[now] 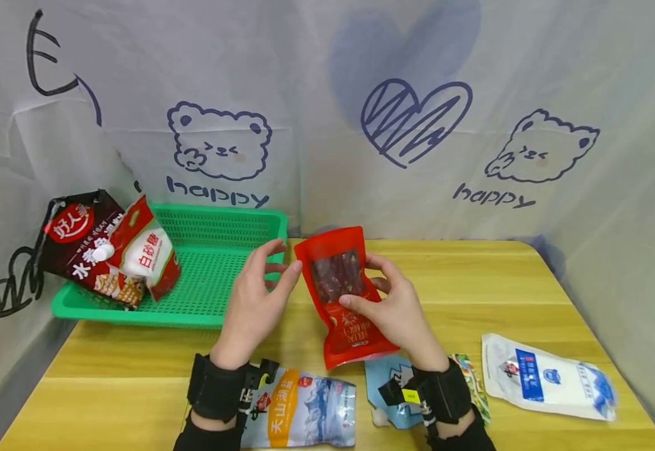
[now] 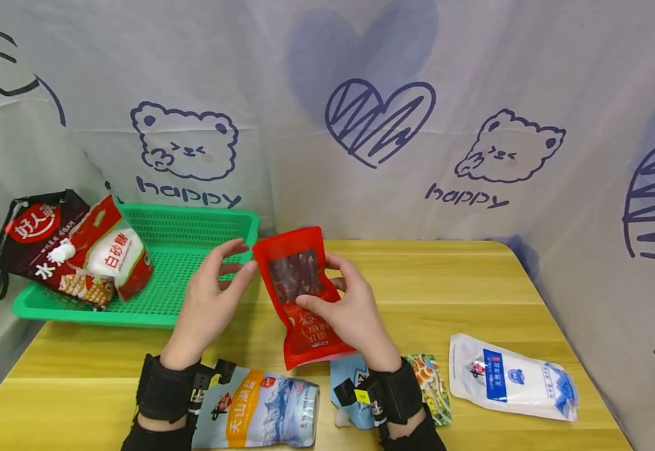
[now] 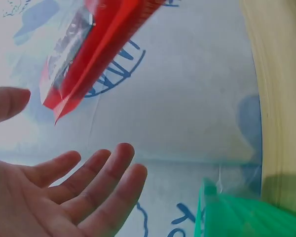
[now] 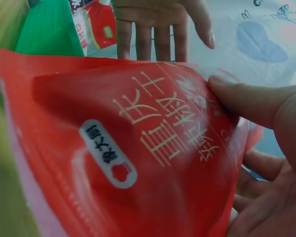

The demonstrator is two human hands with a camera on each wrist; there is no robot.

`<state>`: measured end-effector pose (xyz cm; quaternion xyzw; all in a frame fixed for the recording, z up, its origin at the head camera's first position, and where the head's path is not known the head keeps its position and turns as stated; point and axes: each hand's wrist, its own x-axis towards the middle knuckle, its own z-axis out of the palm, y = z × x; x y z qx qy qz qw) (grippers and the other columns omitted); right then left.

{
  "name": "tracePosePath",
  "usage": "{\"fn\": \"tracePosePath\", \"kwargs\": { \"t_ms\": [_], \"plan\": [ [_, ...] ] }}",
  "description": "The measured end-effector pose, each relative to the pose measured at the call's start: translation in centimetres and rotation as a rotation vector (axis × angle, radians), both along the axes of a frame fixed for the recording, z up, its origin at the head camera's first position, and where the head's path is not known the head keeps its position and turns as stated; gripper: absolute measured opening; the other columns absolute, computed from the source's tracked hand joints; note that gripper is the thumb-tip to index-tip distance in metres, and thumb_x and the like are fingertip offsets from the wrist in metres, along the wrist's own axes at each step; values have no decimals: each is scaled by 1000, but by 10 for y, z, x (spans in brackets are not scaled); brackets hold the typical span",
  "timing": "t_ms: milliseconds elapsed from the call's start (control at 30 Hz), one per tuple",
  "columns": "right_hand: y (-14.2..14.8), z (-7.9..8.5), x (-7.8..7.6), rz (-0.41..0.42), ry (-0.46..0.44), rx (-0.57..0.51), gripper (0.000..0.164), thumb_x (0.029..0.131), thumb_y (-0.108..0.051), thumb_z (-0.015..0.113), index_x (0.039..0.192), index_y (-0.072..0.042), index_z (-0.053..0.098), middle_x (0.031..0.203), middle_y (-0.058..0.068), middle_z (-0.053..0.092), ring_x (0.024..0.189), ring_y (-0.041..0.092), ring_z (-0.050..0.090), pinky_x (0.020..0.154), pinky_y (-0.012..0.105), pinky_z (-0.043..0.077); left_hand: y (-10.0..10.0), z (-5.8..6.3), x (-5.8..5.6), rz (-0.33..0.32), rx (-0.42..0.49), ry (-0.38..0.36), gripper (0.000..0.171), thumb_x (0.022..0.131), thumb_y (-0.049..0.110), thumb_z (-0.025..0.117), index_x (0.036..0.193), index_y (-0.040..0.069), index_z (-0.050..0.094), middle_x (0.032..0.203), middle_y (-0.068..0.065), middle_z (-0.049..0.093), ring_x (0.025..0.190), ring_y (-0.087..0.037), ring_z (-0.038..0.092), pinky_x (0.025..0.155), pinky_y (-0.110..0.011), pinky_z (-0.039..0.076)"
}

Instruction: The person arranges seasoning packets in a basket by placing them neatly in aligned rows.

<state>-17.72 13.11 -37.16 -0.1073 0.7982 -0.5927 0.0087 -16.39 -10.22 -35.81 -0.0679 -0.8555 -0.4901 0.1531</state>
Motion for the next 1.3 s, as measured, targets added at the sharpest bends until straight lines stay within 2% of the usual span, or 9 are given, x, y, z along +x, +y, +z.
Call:
{"fn": "tracePosePath", "kwargs": {
  "t_ms": [133,267,400,533,767,900,1067,1300],
  "plan": [
    [1,1,0,56,10,44,71,89,-18,84,151,-11,49,147,12,55,124,34,61,96,52,56,1,1,1,-67,52,-81,67,102,42,66,156,11,42,148,-8,54,118,-27,64,92,-48,57],
    [0,0,0,92,19,82,73,87,-18,86,151,-13,50,145,10,55,123,32,62,94,51,58,3,0,0,-104,56,-109,72,100,43,69,158,12,40,151,-10,53,119,-30,62,89,-46,57],
    [0,-1,2,135,22,93,74,86,-17,87,151,-15,50,144,8,55,119,31,64,90,47,60,5,-1,1,-123,53,-106,72,99,41,70,158,12,40,150,-12,54,116,-28,62,84,-41,58],
    [-1,-1,3,171,23,87,73,86,-14,87,150,-17,52,144,8,55,115,31,65,87,45,61,6,-2,2,-151,71,-93,68,100,39,70,156,11,43,138,-13,61,109,-27,66,83,-42,60],
    [1,-3,2,187,36,105,73,86,-14,87,150,-17,52,143,8,56,116,30,65,88,45,60,9,-3,1,-213,122,-52,56,100,33,71,149,13,54,128,-10,67,104,-25,66,82,-41,60],
    [1,-2,0,190,57,107,73,86,-16,87,150,-17,53,143,7,57,117,29,65,89,46,60,8,-2,0,-203,117,-24,55,99,32,73,148,12,55,125,-10,69,102,-24,67,80,-41,59],
    [1,-3,1,189,23,93,70,86,-20,87,149,-19,54,144,5,58,116,28,64,87,43,60,6,-1,2,-166,118,-23,55,99,32,73,148,12,55,125,-11,68,102,-24,66,80,-39,59],
    [8,-2,-3,157,4,74,65,89,-22,84,148,-17,56,140,8,60,114,31,64,82,41,62,2,0,1,-73,156,52,52,99,24,73,146,11,56,126,-13,67,101,-25,65,79,-33,57]
  ]
}}
